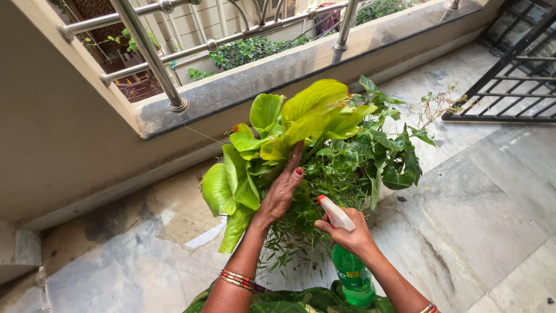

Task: The person sprays water onto a potted plant using a spray bottle while seated on a balcony. They repeatedly mist the leaves and occasionally adjust the foliage with their hands.

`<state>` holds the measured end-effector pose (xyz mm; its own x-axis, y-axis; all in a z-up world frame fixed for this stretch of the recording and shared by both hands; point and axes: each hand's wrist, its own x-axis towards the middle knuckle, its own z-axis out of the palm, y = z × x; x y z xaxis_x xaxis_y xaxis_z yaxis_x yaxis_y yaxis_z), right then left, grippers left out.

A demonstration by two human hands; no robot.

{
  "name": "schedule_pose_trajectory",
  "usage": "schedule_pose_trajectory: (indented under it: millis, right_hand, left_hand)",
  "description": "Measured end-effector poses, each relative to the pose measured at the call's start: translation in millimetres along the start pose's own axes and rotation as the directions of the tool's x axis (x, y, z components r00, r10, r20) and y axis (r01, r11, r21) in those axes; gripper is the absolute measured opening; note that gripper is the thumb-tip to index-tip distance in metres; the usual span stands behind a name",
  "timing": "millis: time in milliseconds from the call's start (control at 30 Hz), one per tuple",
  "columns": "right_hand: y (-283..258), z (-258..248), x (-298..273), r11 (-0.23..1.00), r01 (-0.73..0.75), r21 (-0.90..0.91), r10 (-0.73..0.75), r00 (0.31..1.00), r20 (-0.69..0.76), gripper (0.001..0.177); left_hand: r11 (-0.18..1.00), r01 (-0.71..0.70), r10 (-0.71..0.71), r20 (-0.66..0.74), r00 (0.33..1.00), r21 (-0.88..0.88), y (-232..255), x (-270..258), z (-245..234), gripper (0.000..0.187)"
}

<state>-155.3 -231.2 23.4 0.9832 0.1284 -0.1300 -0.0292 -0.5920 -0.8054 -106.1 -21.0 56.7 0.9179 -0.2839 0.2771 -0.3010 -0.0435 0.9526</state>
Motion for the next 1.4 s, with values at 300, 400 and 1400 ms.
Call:
schedule_pose_trajectory:
  millis: [300, 400, 1400]
  right_hand:
    - [17.0, 1.4, 12.3, 0.974, -0.145, -0.174, 0.147, 0.989, 0.000, 0.041]
    - [20.3, 1.1, 13.3, 0.973, -0.192, -0.130, 0.196, 0.980, 0.016, 0.040]
    - [-25.7, -23.9, 11.0, 0.716, 0.141, 0.684, -0.004, 0.980, -0.198, 0.062]
  left_hand:
    - [0.999, 0.005, -0.005, -0.002, 1.000, -0.043, -7.8, -2.3, 5.4, 0.074]
    - [0.999, 0.011, -0.011, -0.003, 1.000, -0.048, -9.6, -3.3, 5.4, 0.074]
    - [0.983, 0.181, -0.184, 0.281, 0.942, 0.035, -66.8, -29.0, 89.6, 0.148]
